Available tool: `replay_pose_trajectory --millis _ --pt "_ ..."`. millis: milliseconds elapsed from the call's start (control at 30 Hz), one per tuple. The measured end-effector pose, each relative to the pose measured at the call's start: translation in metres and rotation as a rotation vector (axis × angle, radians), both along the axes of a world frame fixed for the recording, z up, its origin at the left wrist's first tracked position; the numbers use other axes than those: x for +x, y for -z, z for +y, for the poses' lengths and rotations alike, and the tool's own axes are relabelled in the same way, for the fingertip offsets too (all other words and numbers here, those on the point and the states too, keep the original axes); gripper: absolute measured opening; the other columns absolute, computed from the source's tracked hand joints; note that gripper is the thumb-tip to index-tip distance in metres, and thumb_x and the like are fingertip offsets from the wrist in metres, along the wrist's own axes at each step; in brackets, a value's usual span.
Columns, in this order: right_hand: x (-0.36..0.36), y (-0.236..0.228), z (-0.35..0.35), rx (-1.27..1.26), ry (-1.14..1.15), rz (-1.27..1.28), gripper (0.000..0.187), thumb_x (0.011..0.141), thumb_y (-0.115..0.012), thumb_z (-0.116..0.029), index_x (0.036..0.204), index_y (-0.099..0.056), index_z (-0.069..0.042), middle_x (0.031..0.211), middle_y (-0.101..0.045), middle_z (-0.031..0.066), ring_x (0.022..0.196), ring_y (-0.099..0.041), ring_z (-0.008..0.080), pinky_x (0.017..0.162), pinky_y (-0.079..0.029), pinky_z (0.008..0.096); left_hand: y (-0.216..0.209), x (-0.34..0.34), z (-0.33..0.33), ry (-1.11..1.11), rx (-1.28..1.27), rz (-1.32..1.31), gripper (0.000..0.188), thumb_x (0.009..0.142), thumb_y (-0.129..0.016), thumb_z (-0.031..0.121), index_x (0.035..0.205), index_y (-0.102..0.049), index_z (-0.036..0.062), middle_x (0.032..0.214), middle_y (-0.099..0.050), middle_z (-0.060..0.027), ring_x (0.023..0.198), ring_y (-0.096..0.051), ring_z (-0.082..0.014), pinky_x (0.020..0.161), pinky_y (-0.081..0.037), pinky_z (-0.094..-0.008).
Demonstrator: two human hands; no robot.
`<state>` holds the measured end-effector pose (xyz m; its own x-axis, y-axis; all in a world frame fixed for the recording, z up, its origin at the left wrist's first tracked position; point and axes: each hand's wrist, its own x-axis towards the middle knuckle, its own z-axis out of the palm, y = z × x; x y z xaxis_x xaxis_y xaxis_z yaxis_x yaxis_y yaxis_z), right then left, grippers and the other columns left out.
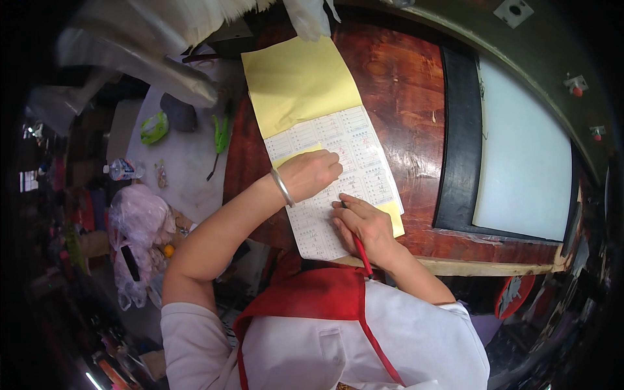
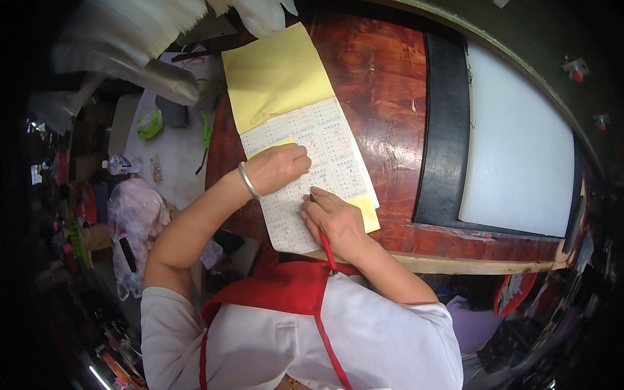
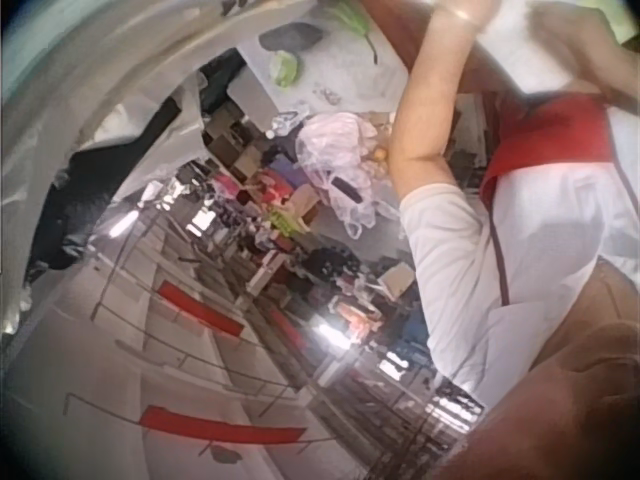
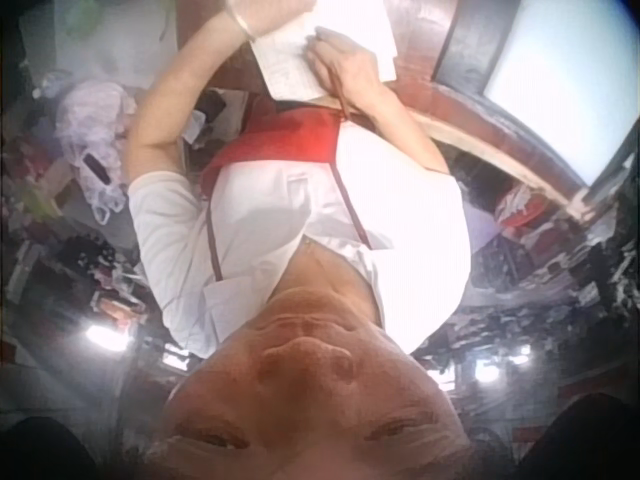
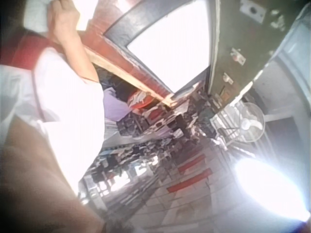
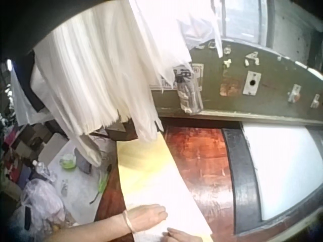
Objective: The person places gray shoe insole-shaped parts into a clear plastic bag, then ties the bag closed. The person then writes on a yellow notepad with a red pen. The person then picks up the tied bag and places it on a pile of other bags.
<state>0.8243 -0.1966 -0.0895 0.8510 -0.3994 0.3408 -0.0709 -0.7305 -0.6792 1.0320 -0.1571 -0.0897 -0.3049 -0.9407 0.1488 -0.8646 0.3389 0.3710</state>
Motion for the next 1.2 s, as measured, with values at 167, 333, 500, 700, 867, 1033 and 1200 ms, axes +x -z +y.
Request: replay_pose_trajectory --millis 167,333,500,700,867,1033,1200 --pt "0.001 -0.002 -0.001 0.033 0.015 -0.001 0.01 0.08 -0.066 -0.008 0.088 -0.065 -0.004 0.086 -0.067 0.0129 0.094 -0.067 0.03 0.072 -0.056 0.0365 0.008 -0.006 0.003 -0.171 -0.093 0.094 0.01 0.075 -0.063 0.007 0.079 -0.055 0.0039 0.076 -0.055 -0.0091 0.074 -0.06 -0.0258 0.066 -0.051 -0.0363" --pt "0.002 -0.007 0.0 0.045 0.024 0.011 0.01 0.08 -0.066 -0.007 0.089 -0.065 -0.004 0.086 -0.067 0.0126 0.093 -0.067 0.0302 0.072 -0.056 0.0364 0.01 -0.006 -0.005 -0.47 -0.193 0.406 0.012 0.075 -0.066 0.006 0.079 -0.055 0.0053 0.076 -0.059 -0.0077 0.07 -0.062 -0.0229 0.063 -0.051 -0.0326" --pt "0.002 -0.004 0.001 0.049 0.031 0.004 0.011 0.08 -0.065 -0.003 0.09 -0.066 -0.003 0.086 -0.068 0.0145 0.092 -0.067 0.0317 0.074 -0.055 0.0367 0.005 0.007 -0.001 -0.966 -0.27 1.358 0.01 0.093 -0.057 0.011 0.087 -0.057 0.0027 0.095 -0.065 -0.0089 0.083 -0.064 -0.0167 0.073 -0.053 -0.0298" --pt "-0.002 0.016 0.004 0.306 0.102 0.124 0.018 0.09 -0.048 -0.003 0.096 -0.065 0.001 0.082 -0.064 0.0116 0.083 -0.064 0.0266 0.078 -0.052 0.032 0.003 0.004 0.089 -0.946 -0.454 1.895 0.006 0.093 -0.055 0.008 0.097 -0.056 0.0041 0.091 -0.061 -0.0063 0.085 -0.063 -0.0171 0.074 -0.056 -0.0338" --pt "-0.004 0.007 0.014 0.428 0.144 0.131 0.025 0.098 -0.05 -0.016 0.107 -0.059 0.005 0.095 -0.065 0.0149 0.089 -0.06 0.0195 0.082 -0.048 0.0309 0.015 -0.023 0.191 -1.119 -0.368 1.909 0.017 0.092 -0.061 0.016 0.1 -0.057 0.0023 0.093 -0.061 -0.0052 0.083 -0.063 -0.0146 0.073 -0.056 -0.0313" --pt "0.012 -0.016 0.026 0.337 0.023 0.013 0.01 0.088 -0.058 -0.002 0.096 -0.064 0.0 0.073 -0.059 0.0113 0.064 -0.061 0.0223 0.056 -0.05 0.0295 0.04 -0.04 0.286 -1.228 -0.616 2.043 0.018 0.093 -0.058 0.014 0.106 -0.054 0.0019 0.097 -0.063 -0.0111 0.091 -0.066 -0.0227 0.078 -0.056 -0.0368" --pt "0.054 -0.028 0.088 0.114 0.011 0.078 0.026 0.098 -0.051 -0.019 0.103 -0.055 0.006 0.09 -0.065 0.0158 0.08 -0.062 0.0206 0.077 -0.049 0.0305 0.048 -0.04 0.396 -1.475 -0.959 1.859 0.015 0.092 -0.059 0.01 0.102 -0.054 -0.0004 0.095 -0.063 -0.0103 0.089 -0.066 -0.0203 0.078 -0.056 -0.0341"
